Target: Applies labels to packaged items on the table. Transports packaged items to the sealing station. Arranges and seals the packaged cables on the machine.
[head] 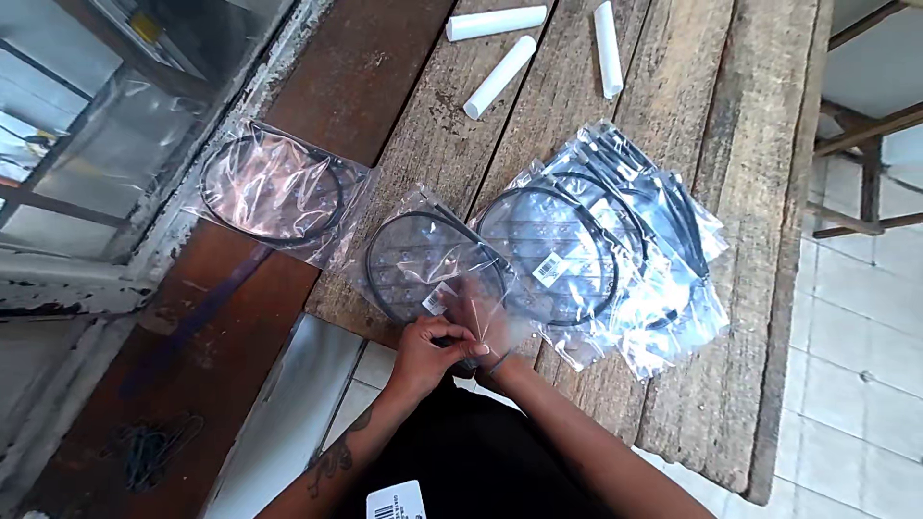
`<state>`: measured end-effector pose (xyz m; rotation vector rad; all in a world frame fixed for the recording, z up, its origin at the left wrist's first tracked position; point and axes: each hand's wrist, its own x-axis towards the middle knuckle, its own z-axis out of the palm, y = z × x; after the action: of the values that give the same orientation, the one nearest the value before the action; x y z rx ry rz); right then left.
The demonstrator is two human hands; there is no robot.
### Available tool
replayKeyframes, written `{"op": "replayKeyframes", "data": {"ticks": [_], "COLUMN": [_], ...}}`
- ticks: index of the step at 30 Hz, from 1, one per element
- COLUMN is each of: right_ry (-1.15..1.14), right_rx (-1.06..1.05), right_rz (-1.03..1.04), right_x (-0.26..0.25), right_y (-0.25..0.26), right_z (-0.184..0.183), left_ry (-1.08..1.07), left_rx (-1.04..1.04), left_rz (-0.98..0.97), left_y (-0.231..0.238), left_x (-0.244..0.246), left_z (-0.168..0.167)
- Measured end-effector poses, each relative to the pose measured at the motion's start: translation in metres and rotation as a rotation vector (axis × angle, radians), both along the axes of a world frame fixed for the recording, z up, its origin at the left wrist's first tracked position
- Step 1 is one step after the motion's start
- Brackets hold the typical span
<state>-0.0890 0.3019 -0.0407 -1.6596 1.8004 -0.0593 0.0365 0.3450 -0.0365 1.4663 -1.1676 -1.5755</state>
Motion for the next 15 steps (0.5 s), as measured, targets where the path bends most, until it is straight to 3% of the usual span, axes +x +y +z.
{"op": "replayKeyframes", "data": {"ticks": [2, 4, 7, 9, 11, 13, 15], "right_ry": [0.016, 0.008, 0.052, 0.056, -0.013, -0.065, -0.089], "right_rx": [0.006, -0.023, 0.05, 0.049, -0.257, -0.567, -0.602], "right_rz": [0.022, 0.049, 0.059, 0.074, 0.231, 0.526, 0.789], "right_x": [0.0, 0.0, 0.002, -0.001, -0.023, -0.054, -0.071], "right_y": [0.001, 0.002, -0.001, 0.0, 0.015, 0.025, 0.03], "right_z": [0.002, 0.005, 0.014, 0.014, -0.002, -0.013, -0.015], "left_ry": [0.003, -0.087, -0.638, -0.927, -1.069, -1.09, -1.078], "left_rx": [-0.018, -0.169, -0.525, -0.58, -0.58, -0.582, -0.582], "left_rz": [-0.031, -0.032, -0.131, -0.305, -0.389, -0.421, -0.421], "left_y": [-0.002, -0.005, -0.017, -0.023, -0.023, -0.025, -0.024], "left_x": [0.002, 0.013, 0.058, 0.084, 0.093, 0.095, 0.093], "left_z": [0.002, 0.004, -0.011, -0.028, -0.037, -0.038, -0.039]}}
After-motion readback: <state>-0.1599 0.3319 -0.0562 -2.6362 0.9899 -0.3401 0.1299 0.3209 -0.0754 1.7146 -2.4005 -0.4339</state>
